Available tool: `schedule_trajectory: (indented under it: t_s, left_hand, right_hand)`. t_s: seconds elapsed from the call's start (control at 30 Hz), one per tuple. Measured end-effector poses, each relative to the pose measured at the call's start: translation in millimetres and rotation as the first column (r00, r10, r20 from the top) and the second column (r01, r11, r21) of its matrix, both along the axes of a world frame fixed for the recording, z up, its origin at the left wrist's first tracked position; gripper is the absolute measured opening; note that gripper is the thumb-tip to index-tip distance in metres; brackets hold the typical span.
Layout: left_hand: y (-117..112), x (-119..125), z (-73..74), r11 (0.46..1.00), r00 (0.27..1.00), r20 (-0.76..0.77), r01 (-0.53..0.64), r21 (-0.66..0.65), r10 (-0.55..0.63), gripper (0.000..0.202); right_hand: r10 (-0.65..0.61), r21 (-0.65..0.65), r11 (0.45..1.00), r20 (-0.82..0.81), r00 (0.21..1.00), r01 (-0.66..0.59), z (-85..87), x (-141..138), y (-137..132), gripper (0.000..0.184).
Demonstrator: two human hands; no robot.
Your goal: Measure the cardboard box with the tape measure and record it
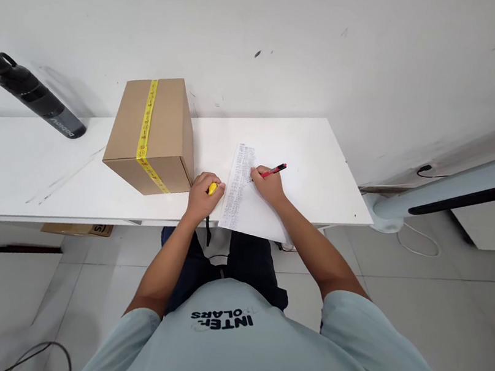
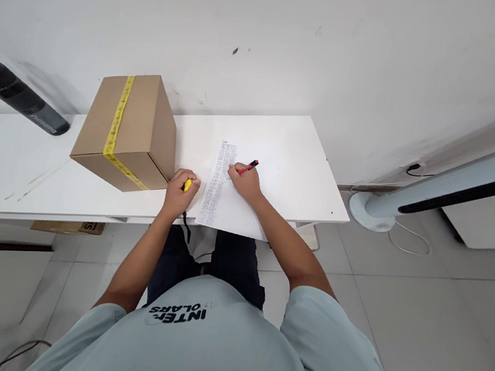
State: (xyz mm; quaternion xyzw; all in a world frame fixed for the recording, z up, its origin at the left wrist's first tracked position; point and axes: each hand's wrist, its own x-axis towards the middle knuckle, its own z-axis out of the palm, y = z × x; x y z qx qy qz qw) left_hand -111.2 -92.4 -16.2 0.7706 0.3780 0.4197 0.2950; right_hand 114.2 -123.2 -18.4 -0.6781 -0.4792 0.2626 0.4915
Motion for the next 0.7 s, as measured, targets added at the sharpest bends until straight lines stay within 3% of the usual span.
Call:
schedule_trajectory:
  t_s: [0.7]
  left_hand:
    - [0.9,-1.2,-1.5,1.000,1.000,0.021,0.010,0.019,-0.011,0.029]
  right_hand:
    - [-0.004,0.035,0.999,-0.024,1.000,0.005,-1.1,-0.3,-2.0,0.050]
